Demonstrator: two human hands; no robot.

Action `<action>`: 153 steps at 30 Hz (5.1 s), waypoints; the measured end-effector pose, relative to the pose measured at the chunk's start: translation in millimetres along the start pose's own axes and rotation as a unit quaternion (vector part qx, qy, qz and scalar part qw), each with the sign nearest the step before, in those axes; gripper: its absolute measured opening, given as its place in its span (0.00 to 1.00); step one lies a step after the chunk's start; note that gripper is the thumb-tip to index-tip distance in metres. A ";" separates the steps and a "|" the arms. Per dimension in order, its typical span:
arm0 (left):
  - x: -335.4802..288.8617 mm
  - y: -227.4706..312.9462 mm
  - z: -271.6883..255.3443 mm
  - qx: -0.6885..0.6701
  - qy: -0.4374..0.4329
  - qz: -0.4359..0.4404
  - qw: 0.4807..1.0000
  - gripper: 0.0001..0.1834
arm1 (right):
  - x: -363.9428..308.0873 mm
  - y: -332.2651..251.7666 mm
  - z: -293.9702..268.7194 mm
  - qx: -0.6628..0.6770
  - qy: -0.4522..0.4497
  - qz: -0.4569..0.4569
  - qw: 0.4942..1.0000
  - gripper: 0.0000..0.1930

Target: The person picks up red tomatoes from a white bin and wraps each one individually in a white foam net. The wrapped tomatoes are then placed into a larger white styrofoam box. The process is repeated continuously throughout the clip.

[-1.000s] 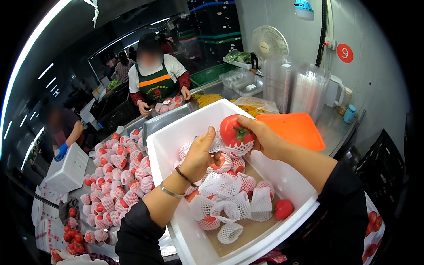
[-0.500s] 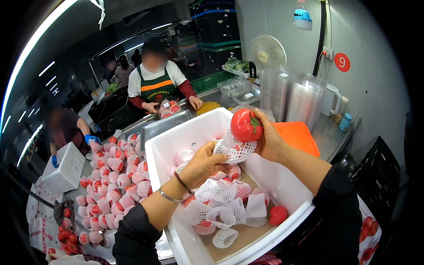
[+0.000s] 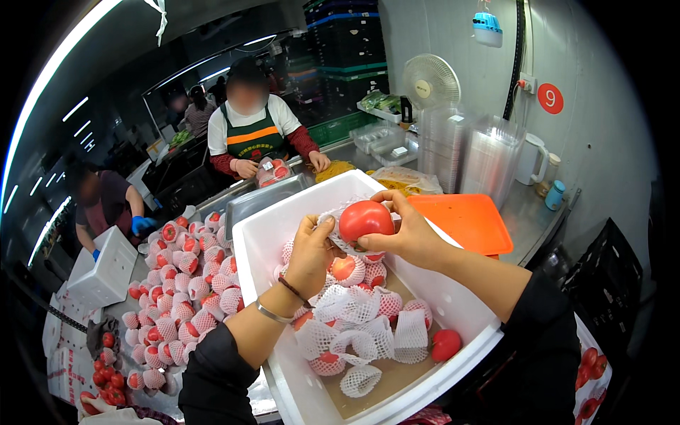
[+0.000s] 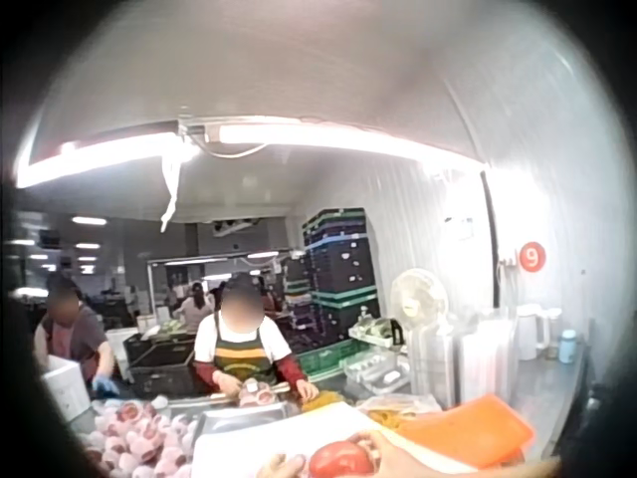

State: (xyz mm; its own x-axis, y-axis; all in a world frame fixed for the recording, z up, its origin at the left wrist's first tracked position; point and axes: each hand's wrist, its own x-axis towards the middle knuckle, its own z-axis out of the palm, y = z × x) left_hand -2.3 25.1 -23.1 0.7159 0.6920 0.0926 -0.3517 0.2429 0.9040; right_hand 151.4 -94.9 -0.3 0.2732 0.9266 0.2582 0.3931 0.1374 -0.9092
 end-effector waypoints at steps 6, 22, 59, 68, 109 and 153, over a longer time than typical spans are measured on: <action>-10.7 -10.9 7.0 0.260 -0.016 0.269 0.927 0.08 | -5.5 -4.8 11.8 -0.154 0.074 -0.045 0.984 0.37; -0.6 13.6 2.5 -0.195 -0.190 -0.083 0.959 0.24 | 6.1 14.2 0.2 0.123 0.093 -0.060 0.986 0.18; 117.5 -85.6 -7.5 0.778 -0.131 -0.031 0.613 0.42 | -0.7 1.4 -11.8 -0.137 -0.001 -0.115 0.984 0.07; 124.6 -125.4 -14.5 0.782 -0.134 -0.016 0.608 0.47 | -4.2 0.1 -11.2 -0.194 -0.054 -0.085 0.976 0.11; 6.5 2.8 -7.5 0.049 -0.032 -0.106 0.993 0.15 | 11.1 17.8 -13.0 0.422 -0.136 0.225 0.868 0.36; 2.9 0.6 -23.9 -0.261 -0.263 -0.196 0.908 0.33 | -11.1 -18.9 -19.4 0.269 0.011 -0.073 0.960 0.17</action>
State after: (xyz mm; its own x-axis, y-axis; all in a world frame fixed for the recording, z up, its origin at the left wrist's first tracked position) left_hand -14.8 43.5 -32.3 0.9884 0.0953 0.1179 -0.1475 0.7844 0.6025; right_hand 157.9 -114.6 20.3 0.2709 0.8766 0.3977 -0.0809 0.4325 -0.8980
